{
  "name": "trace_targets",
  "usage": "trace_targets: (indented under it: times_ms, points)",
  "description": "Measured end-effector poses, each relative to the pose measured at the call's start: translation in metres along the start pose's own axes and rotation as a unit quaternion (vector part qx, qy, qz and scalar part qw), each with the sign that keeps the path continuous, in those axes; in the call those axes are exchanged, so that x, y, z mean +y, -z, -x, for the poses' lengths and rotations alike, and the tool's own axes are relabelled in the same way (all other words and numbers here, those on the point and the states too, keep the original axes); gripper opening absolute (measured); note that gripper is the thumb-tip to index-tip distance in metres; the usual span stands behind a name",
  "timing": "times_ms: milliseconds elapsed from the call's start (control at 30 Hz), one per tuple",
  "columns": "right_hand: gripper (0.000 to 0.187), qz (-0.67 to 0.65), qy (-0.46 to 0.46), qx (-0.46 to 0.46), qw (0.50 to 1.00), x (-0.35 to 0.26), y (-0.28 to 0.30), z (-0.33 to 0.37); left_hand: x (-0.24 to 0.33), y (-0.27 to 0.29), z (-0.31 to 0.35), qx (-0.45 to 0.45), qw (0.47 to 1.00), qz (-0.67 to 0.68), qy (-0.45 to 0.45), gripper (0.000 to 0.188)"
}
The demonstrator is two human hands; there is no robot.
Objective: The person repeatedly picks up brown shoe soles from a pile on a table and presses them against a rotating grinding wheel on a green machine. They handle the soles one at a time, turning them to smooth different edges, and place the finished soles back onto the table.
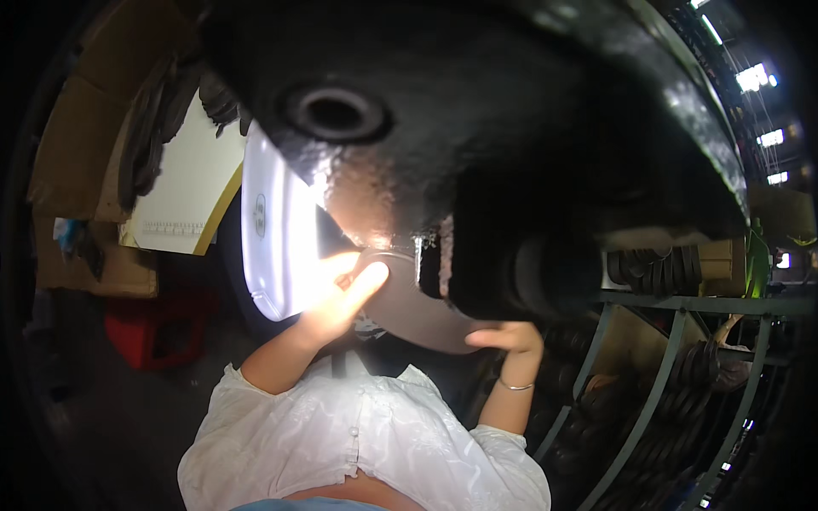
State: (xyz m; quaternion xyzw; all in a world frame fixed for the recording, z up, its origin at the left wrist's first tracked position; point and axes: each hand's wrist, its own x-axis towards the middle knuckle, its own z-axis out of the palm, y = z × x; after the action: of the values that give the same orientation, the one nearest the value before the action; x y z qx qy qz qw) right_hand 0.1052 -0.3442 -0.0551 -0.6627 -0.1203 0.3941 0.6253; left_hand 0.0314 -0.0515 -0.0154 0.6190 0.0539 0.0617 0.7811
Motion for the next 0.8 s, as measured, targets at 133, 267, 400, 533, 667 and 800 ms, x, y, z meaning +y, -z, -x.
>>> trace_targets:
  times_ms: [133,267,400,533,667,800]
  points:
    - [0.055,-0.231,0.256,0.229,0.91,-0.002,0.042,0.007,0.005,-0.007,0.003,-0.01,0.998,0.065,-0.015,0.017]
    - [0.038,-0.266,0.319,0.317,0.853,-0.053,0.0,-0.028,0.012,0.001,0.007,0.014,0.995,0.095,0.03,0.02]
    - [0.039,-0.273,0.385,0.264,0.841,-0.061,-0.035,-0.051,0.022,0.022,0.013,0.073,0.996,0.054,0.011,0.021]
    - [0.041,-0.45,0.36,0.336,0.744,-0.064,-0.096,-0.075,0.017,0.06,0.017,0.117,0.992,-0.031,-0.046,0.023]
    - [0.047,-0.467,0.299,0.281,0.783,-0.041,-0.127,-0.079,0.012,0.091,0.018,0.172,0.985,-0.005,0.002,0.02]
    - [0.037,-0.224,0.329,0.295,0.869,-0.032,-0.139,-0.082,-0.004,0.122,0.028,0.103,0.989,-0.054,0.091,0.015]
